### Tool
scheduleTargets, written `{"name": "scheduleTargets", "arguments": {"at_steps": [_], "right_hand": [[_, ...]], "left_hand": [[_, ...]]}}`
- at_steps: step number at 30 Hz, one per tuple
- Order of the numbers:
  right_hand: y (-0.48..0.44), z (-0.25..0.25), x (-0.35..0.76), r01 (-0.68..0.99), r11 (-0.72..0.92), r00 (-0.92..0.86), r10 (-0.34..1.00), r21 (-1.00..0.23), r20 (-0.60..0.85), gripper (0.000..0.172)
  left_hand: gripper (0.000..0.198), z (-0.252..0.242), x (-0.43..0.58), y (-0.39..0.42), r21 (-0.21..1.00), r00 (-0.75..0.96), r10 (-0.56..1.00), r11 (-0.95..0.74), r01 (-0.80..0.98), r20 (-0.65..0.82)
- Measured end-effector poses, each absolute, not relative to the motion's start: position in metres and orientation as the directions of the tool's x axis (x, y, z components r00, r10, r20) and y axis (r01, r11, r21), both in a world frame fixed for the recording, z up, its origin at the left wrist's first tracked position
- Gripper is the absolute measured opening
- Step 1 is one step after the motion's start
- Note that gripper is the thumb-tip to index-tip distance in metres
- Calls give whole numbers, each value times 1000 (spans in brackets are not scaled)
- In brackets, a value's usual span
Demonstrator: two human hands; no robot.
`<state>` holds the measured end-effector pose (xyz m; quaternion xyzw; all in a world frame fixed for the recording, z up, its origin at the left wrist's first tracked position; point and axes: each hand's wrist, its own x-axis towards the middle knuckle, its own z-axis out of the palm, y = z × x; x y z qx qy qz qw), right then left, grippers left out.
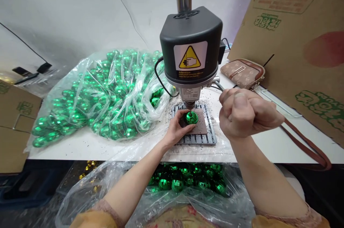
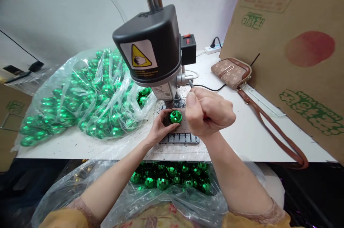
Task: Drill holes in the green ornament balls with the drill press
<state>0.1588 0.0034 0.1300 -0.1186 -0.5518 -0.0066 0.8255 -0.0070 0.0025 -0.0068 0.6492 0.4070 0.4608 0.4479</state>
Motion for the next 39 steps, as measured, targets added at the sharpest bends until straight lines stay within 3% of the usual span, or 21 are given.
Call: {"name": "scheduleTargets", "arguments": {"at_steps": [7,12,16,18,20,22,25,29,31,33,35,37,39], "right_hand": [[2,126,158,167,972,391,89,-166,916,49],[1,170,154,131,877,506,342,-462,792,48],[8,200,156,84,815,441,485,-573,755,45],[12,203,158,80,809,439,496,-582,749,45],[13,202,158,78,807,447,496,-585,744,46],[12,200,158,74,807,447,498,-586,743,46],[12,198,157,53,818,455,491,-573,743,45],[12,198,156,44,831,471,472,-554,745,42],[13,198,155,48,837,479,459,-545,748,44],[14,197,154,48,847,488,443,-530,752,45],[13,197,154,48,851,487,437,-523,756,46],[12,197,153,48,843,478,451,-535,754,45],[11,197,153,47,832,477,468,-553,744,45]], "left_hand": [[55,-4,-6,0,957,242,940,-271,104,240],[53,4,-2,-2,958,184,957,-250,141,223],[43,20,-8,-23,877,71,942,-331,349,327],[39,27,-18,-47,783,181,895,-444,436,407],[39,32,-32,-75,642,435,789,-610,465,434],[41,31,-47,-102,457,685,626,-766,452,372],[42,29,-67,-117,272,813,497,-863,426,304],[21,39,-88,-64,281,635,632,-771,572,445],[32,52,-97,-15,243,481,734,-638,731,480],[44,65,-102,32,173,355,862,-436,883,361],[52,73,-103,69,31,277,952,-283,959,126],[52,77,-101,90,-78,231,972,-234,969,-48],[48,76,-98,99,-114,219,970,-230,966,-108]]}}
